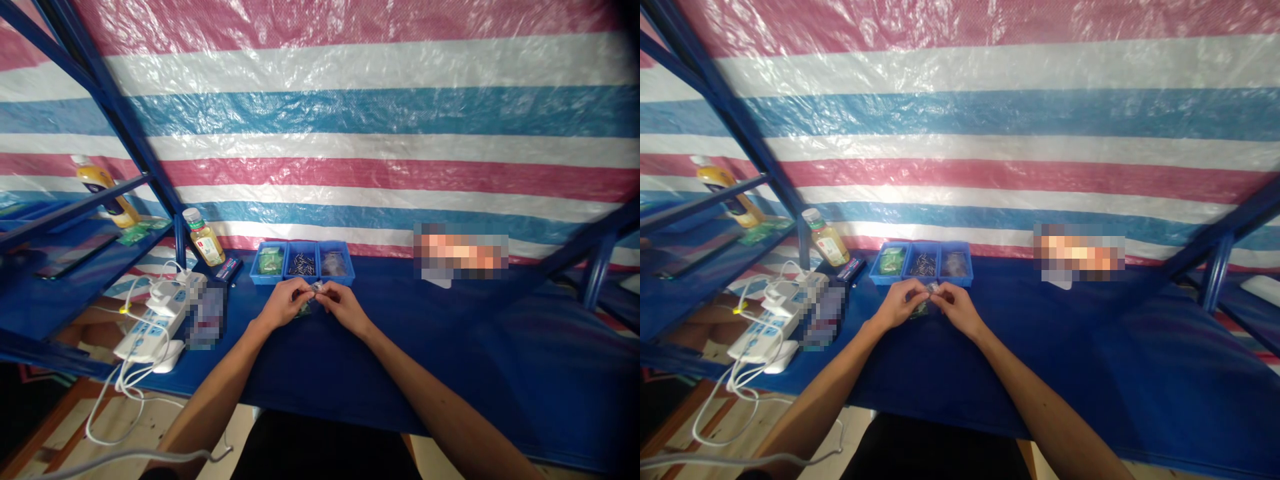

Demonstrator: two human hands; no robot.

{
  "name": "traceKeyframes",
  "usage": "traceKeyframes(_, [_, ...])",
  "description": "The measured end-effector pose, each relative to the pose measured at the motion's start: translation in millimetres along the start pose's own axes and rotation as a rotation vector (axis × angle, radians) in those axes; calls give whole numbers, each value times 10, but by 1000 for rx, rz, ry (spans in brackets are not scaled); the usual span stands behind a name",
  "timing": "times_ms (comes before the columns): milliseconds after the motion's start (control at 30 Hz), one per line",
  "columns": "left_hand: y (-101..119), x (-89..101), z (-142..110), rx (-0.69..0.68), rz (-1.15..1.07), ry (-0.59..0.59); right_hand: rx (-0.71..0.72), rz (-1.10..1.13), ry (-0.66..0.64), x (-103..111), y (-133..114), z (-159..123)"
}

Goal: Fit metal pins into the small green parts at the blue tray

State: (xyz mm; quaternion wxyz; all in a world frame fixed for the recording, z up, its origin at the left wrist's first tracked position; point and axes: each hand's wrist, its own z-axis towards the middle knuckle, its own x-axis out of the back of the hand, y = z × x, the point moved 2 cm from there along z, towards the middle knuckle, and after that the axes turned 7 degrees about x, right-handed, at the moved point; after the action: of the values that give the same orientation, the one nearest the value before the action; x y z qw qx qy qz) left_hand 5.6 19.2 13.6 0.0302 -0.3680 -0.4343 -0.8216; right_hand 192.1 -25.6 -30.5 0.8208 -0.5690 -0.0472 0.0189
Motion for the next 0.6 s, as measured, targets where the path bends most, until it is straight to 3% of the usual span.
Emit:
traceKeyframes(433, [21,-30,-9,-21,14,10,-20,28,12,10,-22,22])
traceKeyframes(600, [54,30,-10,-157,28,97,-27,32,30,13,-96,31])
